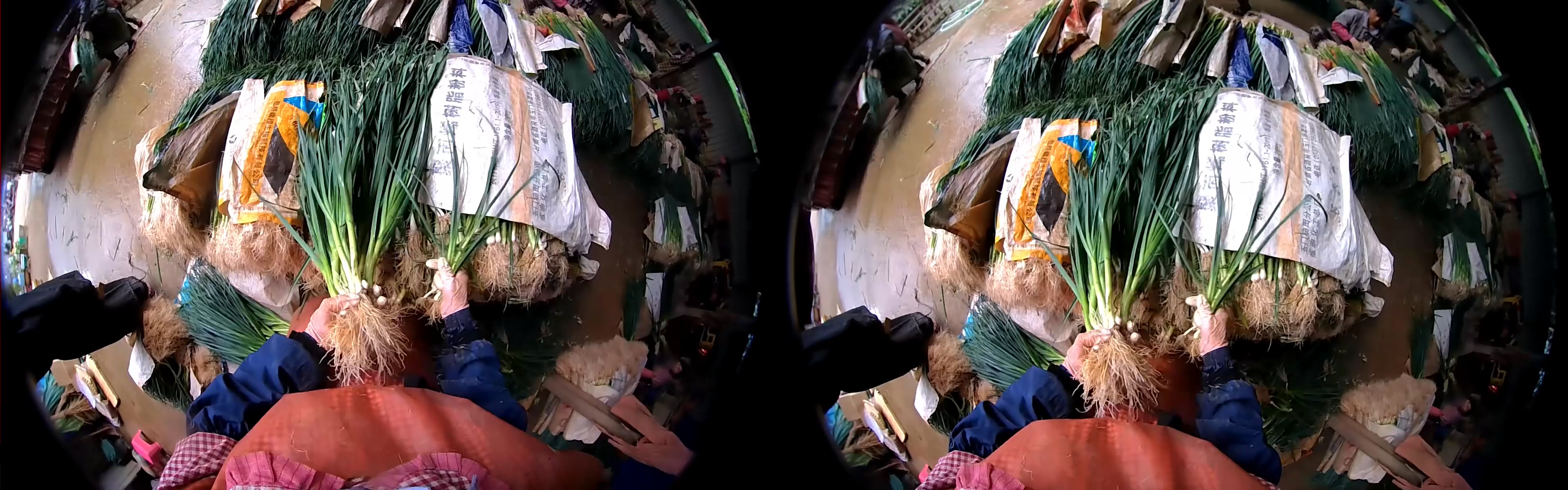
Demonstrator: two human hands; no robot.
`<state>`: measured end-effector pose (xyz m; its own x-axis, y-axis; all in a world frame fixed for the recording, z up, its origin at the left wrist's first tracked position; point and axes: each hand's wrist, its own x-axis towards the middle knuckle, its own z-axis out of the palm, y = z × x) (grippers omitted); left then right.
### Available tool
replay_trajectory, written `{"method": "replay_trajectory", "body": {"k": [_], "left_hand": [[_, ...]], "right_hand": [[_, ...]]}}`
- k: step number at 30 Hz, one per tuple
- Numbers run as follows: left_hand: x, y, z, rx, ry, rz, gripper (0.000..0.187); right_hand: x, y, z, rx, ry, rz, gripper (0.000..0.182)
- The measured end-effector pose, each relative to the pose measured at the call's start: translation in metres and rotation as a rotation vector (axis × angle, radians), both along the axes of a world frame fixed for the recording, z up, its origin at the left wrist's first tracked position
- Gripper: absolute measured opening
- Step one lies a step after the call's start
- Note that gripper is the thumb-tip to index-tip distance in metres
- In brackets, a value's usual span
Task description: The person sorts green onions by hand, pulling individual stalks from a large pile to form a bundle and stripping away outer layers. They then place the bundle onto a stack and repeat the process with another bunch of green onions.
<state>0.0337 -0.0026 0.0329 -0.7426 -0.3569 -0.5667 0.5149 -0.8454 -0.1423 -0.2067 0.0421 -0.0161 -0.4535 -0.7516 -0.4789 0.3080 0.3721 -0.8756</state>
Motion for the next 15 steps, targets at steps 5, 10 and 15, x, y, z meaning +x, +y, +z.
{"method": "replay_trajectory", "body": {"k": [5, 10, 15], "left_hand": [[0.019, 0.010, -0.055, -0.032, 0.075, -0.136, 0.017], [-0.002, 0.009, -0.014, 0.067, -0.126, -0.129, 0.014], [-0.005, 0.000, -0.014, -0.018, -0.135, -0.124, 0.018]], "right_hand": [[0.067, -0.047, -0.011, -0.016, -0.246, 0.010, 0.032], [0.070, -0.006, -0.003, -0.206, -0.277, -0.095, 0.026], [0.055, -0.013, 0.050, -0.182, -0.193, 0.198, 0.031]]}}
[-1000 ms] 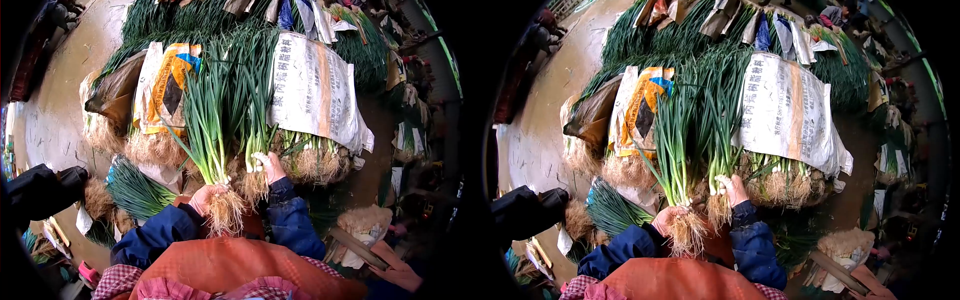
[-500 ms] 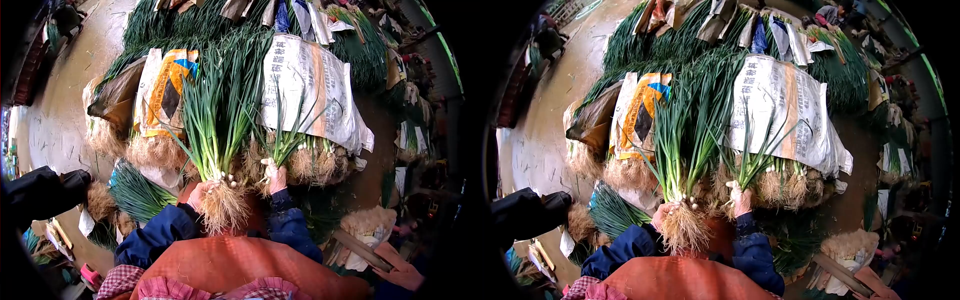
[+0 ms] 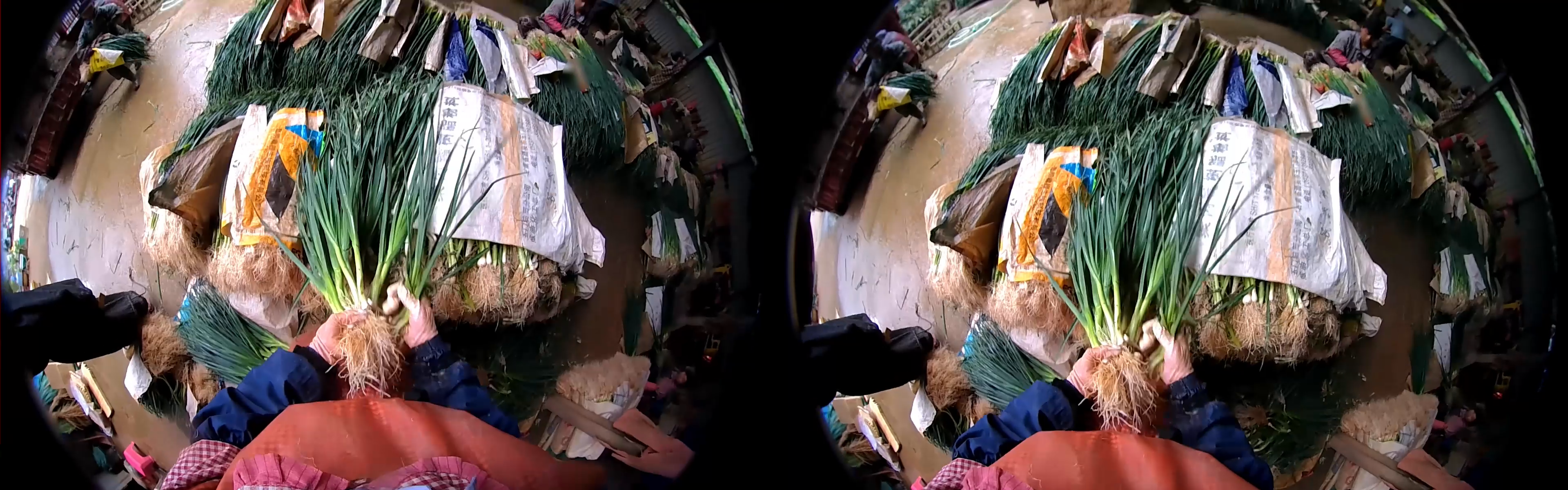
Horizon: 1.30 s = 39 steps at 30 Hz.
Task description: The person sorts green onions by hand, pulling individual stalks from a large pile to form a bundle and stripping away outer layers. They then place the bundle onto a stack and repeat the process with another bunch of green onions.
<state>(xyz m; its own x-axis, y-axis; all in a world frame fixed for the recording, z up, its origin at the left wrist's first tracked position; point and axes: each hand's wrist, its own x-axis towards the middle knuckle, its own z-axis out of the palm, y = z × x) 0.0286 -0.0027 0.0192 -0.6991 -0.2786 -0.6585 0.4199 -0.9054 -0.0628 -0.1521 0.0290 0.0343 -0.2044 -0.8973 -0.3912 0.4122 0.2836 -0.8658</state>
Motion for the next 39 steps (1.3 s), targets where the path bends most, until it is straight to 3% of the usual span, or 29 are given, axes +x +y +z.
{"method": "replay_trajectory", "body": {"k": [1, 2, 3, 4, 7, 8, 9, 10, 11, 12, 14, 15, 16, 17, 18, 19, 20, 22, 23, 24, 26, 27, 28, 29, 33, 34, 36, 38, 39], "left_hand": [[0.009, 0.006, -0.042, 0.011, 0.026, 0.004, 0.019], [-0.001, 0.000, 0.010, -0.159, -0.026, 0.003, 0.020], [0.010, -0.001, -0.016, -0.045, 0.045, 0.006, 0.020], [0.019, -0.001, -0.043, 0.074, 0.117, 0.005, 0.019], [0.007, -0.003, 0.007, 0.011, 0.145, -0.014, 0.018], [0.009, 0.001, -0.006, -0.009, 0.243, -0.008, 0.020], [0.015, 0.011, -0.007, -0.602, 0.008, -0.109, 0.020], [0.019, 0.015, -0.001, -1.188, -0.256, -0.207, 0.021], [0.021, 0.005, -0.004, -0.679, 0.057, -0.217, 0.021], [0.023, -0.003, -0.007, -0.111, 0.206, -0.194, 0.021], [0.024, -0.002, -0.023, 0.011, 0.296, -0.199, 0.021], [0.023, 0.000, -0.025, -0.275, 0.511, -0.175, 0.025], [0.019, -0.001, -0.007, -0.682, 0.201, -0.343, 0.028], [0.014, -0.003, 0.011, -1.031, -0.144, -0.571, 0.032], [0.016, -0.006, 0.015, -1.166, -0.277, -0.687, 0.035], [0.019, 0.004, -0.013, -1.302, -0.184, -0.356, 0.028], [0.020, 0.005, -0.020, -1.076, -0.061, -0.304, 0.029], [0.019, 0.010, -0.028, -0.616, 0.192, -0.200, 0.033], [0.021, 0.017, -0.029, -1.013, 0.090, -0.175, 0.033], [0.022, 0.021, -0.009, -1.035, -0.094, -0.246, 0.031], [0.015, 0.023, -0.025, 0.060, 0.475, -0.030, 0.028], [0.015, 0.023, -0.012, -0.212, 0.280, -0.041, 0.026], [0.014, 0.022, -0.007, -0.304, 0.216, -0.059, 0.026], [0.014, 0.018, -0.002, -0.307, 0.168, -0.072, 0.025], [0.012, -0.003, 0.046, 0.112, -0.049, -0.117, 0.023], [0.013, 0.000, 0.022, 0.073, 0.229, -0.033, 0.013], [0.015, 0.001, 0.023, -0.040, 0.029, 0.070, 0.013], [0.017, 0.000, 0.029, -0.032, 0.083, 0.030, 0.021], [0.020, -0.006, 0.034, -0.065, 0.110, -0.087, 0.026]], "right_hand": [[-0.005, 0.011, 0.007, 0.113, -0.338, -0.139, 0.028], [-0.025, 0.024, 0.009, 0.107, -0.473, 0.019, 0.029], [-0.039, 0.035, 0.021, 0.101, -0.551, 0.023, 0.023], [-0.048, 0.040, 0.021, 0.165, -0.454, -0.011, 0.023], [-0.023, 0.002, 0.014, 0.236, -0.602, 0.034, 0.026], [-0.010, -0.008, 0.002, 0.215, -0.721, 0.081, 0.029], [-0.003, -0.012, -0.001, 0.278, -0.596, 0.137, 0.032], [-0.003, -0.019, -0.004, 0.252, -0.729, 0.233, 0.027], [-0.005, -0.019, 0.000, 0.284, -0.544, 0.235, 0.023], [-0.003, -0.021, 0.020, 0.323, -0.356, 0.245, 0.020], [-0.004, -0.018, -0.022, 0.254, 0.146, 0.207, 0.014], [-0.003, -0.016, -0.058, 0.281, 0.338, 0.221, 0.013], [0.000, -0.019, -0.079, 0.292, 0.532, 0.222, 0.012], [0.009, -0.026, -0.040, 0.277, 0.406, 0.231, 0.011], [0.018, -0.033, 0.004, 0.266, 0.282, 0.229, 0.009], [0.009, -0.027, -0.034, 0.373, -0.158, 0.105, 0.009], [0.012, -0.025, 0.015, 0.456, -0.353, 0.147, 0.006], [0.021, -0.009, 0.003, 0.384, -0.431, -0.002, 0.010], [0.027, 0.003, 0.006, 0.304, -0.455, -0.040, 0.015], [0.030, 0.008, 0.006, 0.167, -0.201, 0.014, 0.017], [0.032, 0.024, 0.009, 0.135, 0.514, 0.061, 0.019], [0.041, 0.016, 0.031, 0.221, 0.200, -0.049, 0.020], [0.047, 0.012, 0.044, 0.309, -0.116, -0.170, 0.021], [0.035, 0.013, 0.022, 0.310, -0.230, -0.177, 0.016], [0.010, 0.003, -0.002, 0.249, -0.589, 0.036, 0.011], [0.011, 0.010, -0.003, 0.210, -0.543, 0.037, 0.013], [0.025, 0.031, -0.024, 0.173, -0.166, -0.034, 0.016], [0.030, 0.039, -0.044, 0.139, -0.057, -0.095, 0.021], [0.029, 0.037, -0.068, 0.239, -0.244, -0.191, 0.019]]}}
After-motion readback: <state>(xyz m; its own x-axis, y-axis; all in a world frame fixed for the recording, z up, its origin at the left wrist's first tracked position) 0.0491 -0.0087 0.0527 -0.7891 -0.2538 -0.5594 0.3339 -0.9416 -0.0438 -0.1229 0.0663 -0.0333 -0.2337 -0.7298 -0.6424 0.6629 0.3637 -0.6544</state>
